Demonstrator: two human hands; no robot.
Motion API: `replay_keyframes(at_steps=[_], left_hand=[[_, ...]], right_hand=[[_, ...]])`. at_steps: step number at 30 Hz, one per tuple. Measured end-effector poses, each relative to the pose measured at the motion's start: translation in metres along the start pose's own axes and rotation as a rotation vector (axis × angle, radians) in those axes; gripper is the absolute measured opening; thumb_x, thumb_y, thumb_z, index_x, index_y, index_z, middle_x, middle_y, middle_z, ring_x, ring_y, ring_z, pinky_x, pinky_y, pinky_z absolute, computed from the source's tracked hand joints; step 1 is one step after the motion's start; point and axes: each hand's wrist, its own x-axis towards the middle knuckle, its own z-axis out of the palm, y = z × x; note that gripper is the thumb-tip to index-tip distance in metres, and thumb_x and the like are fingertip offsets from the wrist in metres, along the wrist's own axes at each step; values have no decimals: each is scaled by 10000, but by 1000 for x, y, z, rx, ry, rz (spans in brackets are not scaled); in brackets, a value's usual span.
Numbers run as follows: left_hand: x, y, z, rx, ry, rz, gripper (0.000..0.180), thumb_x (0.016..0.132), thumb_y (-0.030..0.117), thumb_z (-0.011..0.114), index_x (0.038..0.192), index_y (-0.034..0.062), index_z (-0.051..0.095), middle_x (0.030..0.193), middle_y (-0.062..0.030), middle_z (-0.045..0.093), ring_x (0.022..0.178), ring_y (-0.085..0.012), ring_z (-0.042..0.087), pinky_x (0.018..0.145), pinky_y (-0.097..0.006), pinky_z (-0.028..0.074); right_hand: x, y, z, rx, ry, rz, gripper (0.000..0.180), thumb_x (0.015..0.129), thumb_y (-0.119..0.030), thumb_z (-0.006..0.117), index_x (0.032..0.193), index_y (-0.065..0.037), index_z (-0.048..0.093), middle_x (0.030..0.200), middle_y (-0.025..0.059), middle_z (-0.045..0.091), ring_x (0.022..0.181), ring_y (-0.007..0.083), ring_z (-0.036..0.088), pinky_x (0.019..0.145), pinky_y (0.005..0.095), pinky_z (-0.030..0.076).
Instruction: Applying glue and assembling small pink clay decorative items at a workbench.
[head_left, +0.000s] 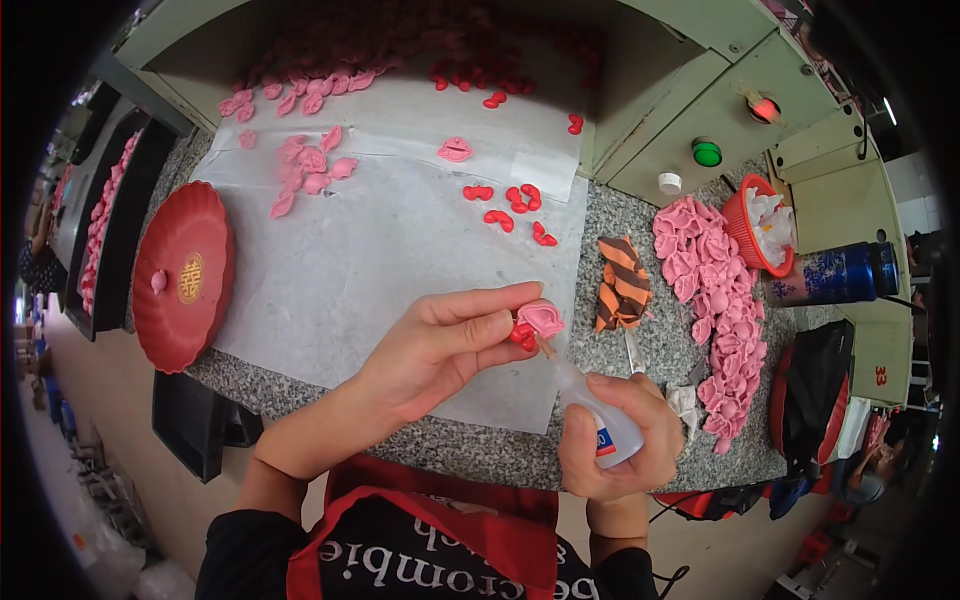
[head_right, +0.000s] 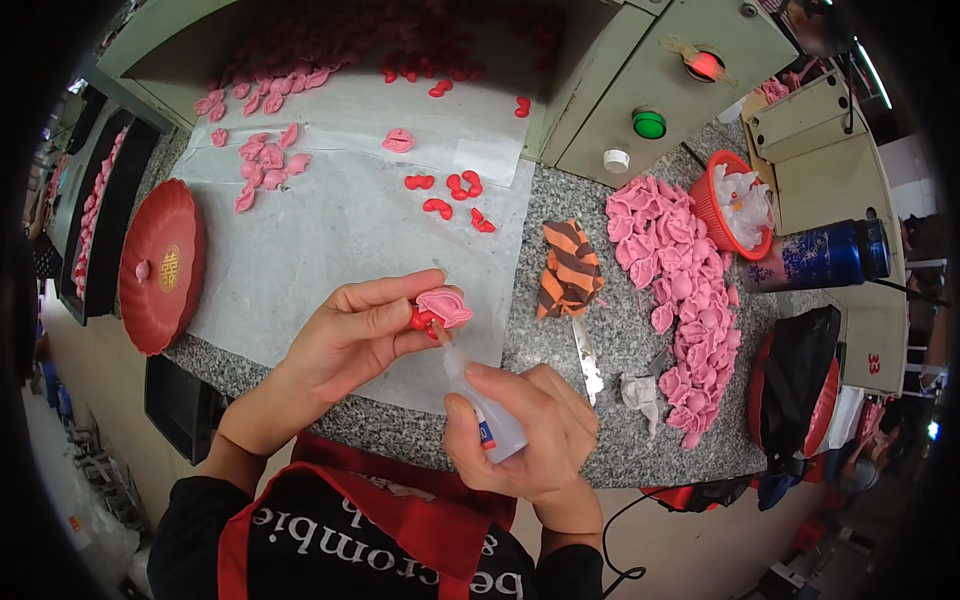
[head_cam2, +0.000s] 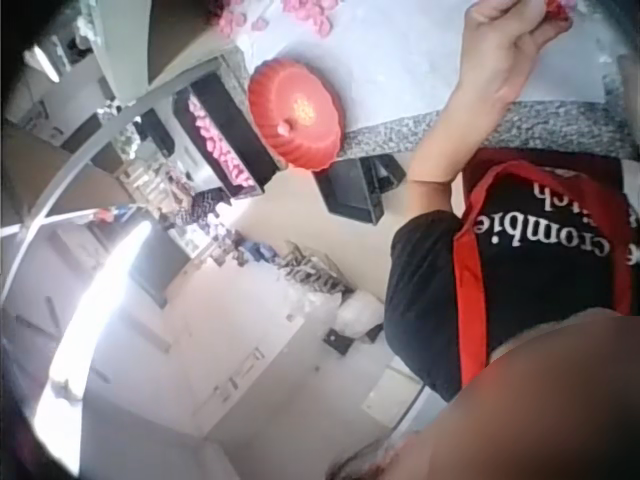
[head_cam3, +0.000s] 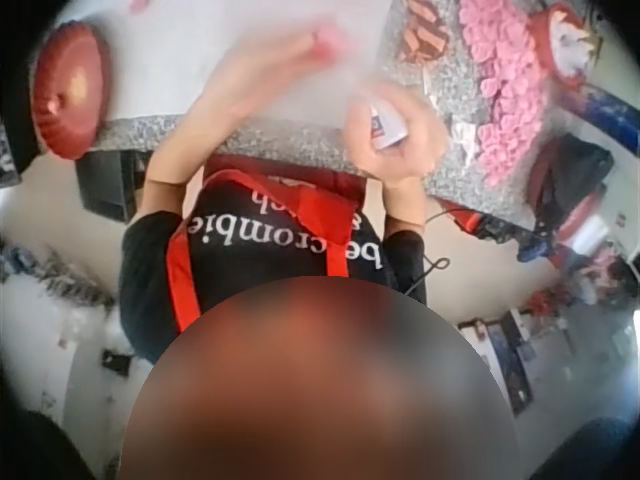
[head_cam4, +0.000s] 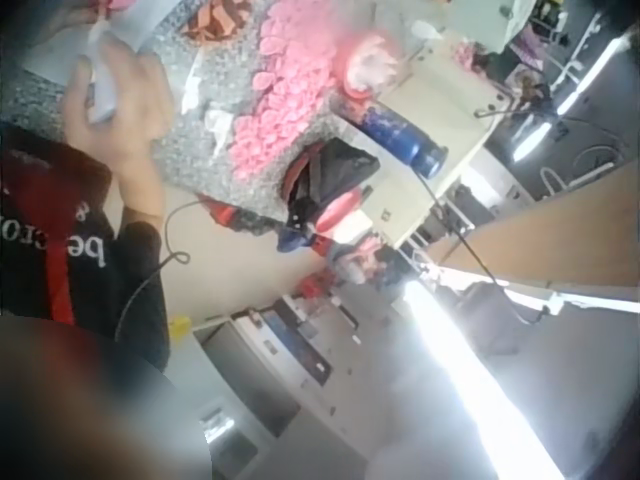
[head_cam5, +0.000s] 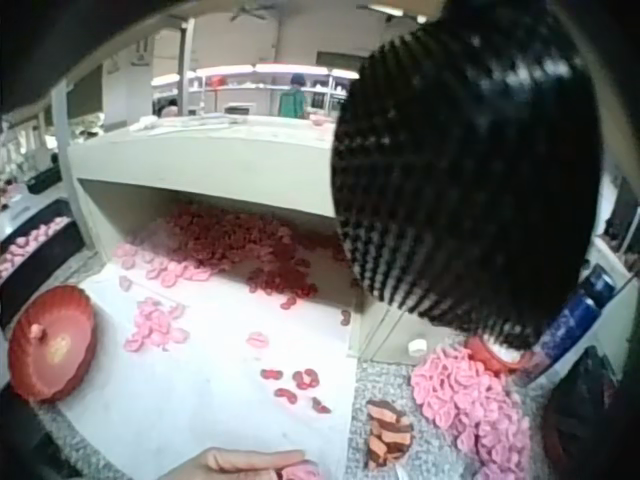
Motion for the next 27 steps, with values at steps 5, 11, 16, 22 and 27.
replay_keyframes(at_steps=[5,11,16,22,27], left_hand=[[1,-1,0,-9,4,-7,350,845,84,479,1178,-19,442,1113,-150,516,1033,-238,508,895,-349,416],[1,-1,-1,-15,-18,-21,355,846,89,479,1181,-23,437,1105,-149,521,1035,-235,506,900,-346,410],[1,-1,-1,-15,-13,-27,359,842,90,486,1180,-20,439,1106,-143,521,1041,-232,501,903,-345,407],[1,0,0,-9,4,-28,354,841,84,485,1178,-16,443,1124,-148,513,1046,-238,501,894,-342,418],[1,-1,-2,-13,-7,-28,350,842,84,484,1176,-13,445,1141,-153,502,1057,-245,495,899,-346,418]], right_hand=[[1,-1,-1,-9,-15,-12,215,643,-38,599,840,26,541,679,115,573,473,163,481,446,244,386],[1,1,-1,0,3,-45,216,650,-42,593,846,26,534,671,114,572,456,150,461,429,237,370],[1,1,-1,12,1,-46,216,648,-35,583,849,24,531,670,114,572,450,145,452,423,235,364],[2,2,1,10,9,-64,211,640,-28,580,839,25,534,666,110,571,444,146,449,417,233,359],[1,1,0,13,7,-65,212,633,-20,578,835,25,535,652,107,567,437,147,445,412,236,356]])
